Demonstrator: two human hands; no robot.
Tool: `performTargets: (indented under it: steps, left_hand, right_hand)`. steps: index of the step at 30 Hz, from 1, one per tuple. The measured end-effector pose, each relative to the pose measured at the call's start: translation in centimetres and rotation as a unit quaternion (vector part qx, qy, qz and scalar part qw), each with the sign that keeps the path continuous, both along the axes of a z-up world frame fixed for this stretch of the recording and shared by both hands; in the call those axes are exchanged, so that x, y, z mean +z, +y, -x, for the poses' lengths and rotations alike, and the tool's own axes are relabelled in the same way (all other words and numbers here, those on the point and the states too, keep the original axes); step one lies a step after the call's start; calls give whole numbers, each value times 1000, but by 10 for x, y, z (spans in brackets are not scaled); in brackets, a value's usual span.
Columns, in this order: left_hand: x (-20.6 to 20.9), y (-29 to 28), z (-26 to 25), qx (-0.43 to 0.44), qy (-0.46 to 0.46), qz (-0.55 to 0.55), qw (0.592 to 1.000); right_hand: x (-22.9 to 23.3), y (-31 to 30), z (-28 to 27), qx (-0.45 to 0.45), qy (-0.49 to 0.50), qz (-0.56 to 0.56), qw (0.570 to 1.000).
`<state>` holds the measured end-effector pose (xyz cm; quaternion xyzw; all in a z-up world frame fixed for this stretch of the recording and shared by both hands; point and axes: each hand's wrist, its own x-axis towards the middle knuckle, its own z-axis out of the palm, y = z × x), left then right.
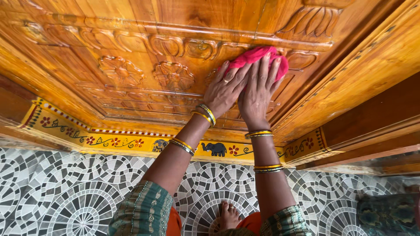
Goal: The person cleans a wooden door using a pink cloth and a spray bottle. They wipe the carved surface and the painted bottom frame, occasionally spraying the cloth with liquid to continue cleaning.
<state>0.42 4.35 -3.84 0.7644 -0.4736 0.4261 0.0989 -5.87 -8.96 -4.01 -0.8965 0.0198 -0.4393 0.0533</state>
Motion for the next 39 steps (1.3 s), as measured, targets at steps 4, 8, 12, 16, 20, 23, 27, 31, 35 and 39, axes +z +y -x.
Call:
performTargets:
  steps: [4,8,12,16,20,23,27,31,35,39]
  left_hand:
    - [-37,3,0,-30,26,24,999]
    - [-64,8,0,-63,60,13,996]
    - [-70,6,-5,-83,26,37,996]
    - [-84,6,-3,-52,58,31,996]
    - [-85,6,-5,13,36,42,998]
    - [-80,5,-4,21,1,16,1000]
    - [-82,2,3,-110,113,-41,987]
    - [-94,0,4,-78,104,-41,991]
    - [-91,3,6,-91,100,-19,991]
    - [-55,1,14,-163,86,45,982]
  right_hand:
    - [-55,-3,-12,17,-36,-2,999]
    - [-94,-9,-9,23,-28,-9,999]
    - [-103,-14,1,53,-1,-7,999]
    - [-114,-13,8,51,43,-19,998]
    - [-127,-15,6,40,53,-1,998]
    - [-136,-20,3,45,44,8,998]
    - [-145,-24,3,29,71,28,997]
    - [-147,-25,6,40,63,29,997]
    - [-132,-17,13,38,48,26,998]
    - [-88,0,17,93,-37,-64,993]
